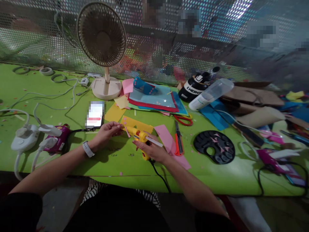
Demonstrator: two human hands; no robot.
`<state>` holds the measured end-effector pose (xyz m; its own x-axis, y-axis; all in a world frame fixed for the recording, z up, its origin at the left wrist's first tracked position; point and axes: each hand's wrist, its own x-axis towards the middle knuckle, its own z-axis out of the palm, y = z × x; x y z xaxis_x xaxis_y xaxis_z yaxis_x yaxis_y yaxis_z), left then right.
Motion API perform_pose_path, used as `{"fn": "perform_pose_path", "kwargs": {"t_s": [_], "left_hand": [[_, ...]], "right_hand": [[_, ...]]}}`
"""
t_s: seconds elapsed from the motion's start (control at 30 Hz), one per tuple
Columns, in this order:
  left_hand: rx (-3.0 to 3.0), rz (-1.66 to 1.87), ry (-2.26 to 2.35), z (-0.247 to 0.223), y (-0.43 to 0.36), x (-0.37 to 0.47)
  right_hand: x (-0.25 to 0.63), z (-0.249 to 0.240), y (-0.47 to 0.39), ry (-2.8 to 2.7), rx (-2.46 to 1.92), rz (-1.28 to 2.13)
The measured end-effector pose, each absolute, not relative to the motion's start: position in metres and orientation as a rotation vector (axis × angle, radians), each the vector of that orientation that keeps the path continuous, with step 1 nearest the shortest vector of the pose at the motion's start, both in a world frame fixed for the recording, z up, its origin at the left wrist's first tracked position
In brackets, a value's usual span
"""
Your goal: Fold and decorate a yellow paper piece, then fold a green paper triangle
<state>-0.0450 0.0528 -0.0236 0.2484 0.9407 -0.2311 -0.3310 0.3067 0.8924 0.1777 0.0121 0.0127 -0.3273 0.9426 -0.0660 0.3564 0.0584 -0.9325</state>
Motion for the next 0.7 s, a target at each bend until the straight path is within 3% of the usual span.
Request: {"fn": "perform_pose_path", "kwargs": {"t_s": [0.7], "left_hand": [[0.872, 1.066, 0.919, -0.03, 0.058, -0.048]], "right_hand": [[0.205, 0.013, 0.006, -1.518, -1.155, 1.311]]}}
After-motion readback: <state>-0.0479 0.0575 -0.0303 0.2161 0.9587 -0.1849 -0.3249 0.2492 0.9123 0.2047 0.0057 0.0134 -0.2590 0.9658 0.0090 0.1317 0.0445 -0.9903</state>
